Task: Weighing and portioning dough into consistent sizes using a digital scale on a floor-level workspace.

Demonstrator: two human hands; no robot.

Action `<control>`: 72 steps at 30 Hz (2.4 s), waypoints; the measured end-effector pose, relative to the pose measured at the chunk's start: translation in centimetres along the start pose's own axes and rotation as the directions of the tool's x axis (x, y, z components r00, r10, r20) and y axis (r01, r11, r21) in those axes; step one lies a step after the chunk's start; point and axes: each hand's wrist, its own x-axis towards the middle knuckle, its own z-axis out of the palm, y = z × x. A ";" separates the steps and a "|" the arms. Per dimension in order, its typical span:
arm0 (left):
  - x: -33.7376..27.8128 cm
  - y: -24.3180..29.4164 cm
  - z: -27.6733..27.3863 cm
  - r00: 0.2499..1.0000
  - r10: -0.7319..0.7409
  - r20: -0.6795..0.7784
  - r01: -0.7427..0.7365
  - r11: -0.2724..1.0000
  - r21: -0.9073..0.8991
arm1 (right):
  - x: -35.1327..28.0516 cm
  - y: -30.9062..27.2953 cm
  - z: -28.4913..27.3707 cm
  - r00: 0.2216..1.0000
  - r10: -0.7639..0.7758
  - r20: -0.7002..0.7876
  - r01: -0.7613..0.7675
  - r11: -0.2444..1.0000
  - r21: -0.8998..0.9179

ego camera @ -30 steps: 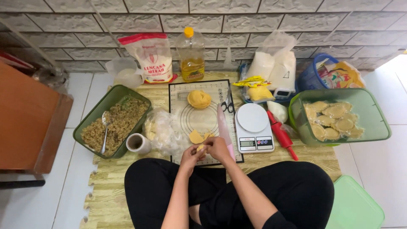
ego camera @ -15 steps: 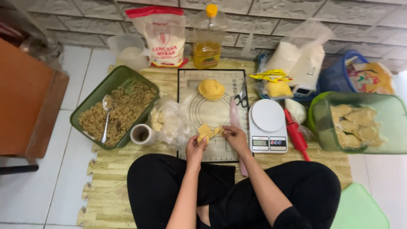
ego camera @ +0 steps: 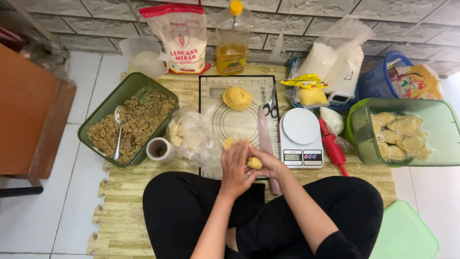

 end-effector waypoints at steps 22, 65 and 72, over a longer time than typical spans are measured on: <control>0.3 -8.1 -3.2 0.849 -0.518 0.104 0.526 0.847 -0.071 | 0.8 -7.6 -21.2 0.579 -0.741 -0.340 -0.117 0.337 -0.934; 0.9 -8.2 -3.6 0.820 -0.551 0.153 0.557 0.831 0.009 | -5.3 -9.2 -20.1 0.688 -0.455 -0.565 0.109 0.835 -0.539; 1.0 -7.8 -3.7 0.816 -0.555 0.159 0.561 0.828 0.012 | -3.3 -6.4 -23.5 0.753 -0.239 -0.613 -0.597 0.145 -0.789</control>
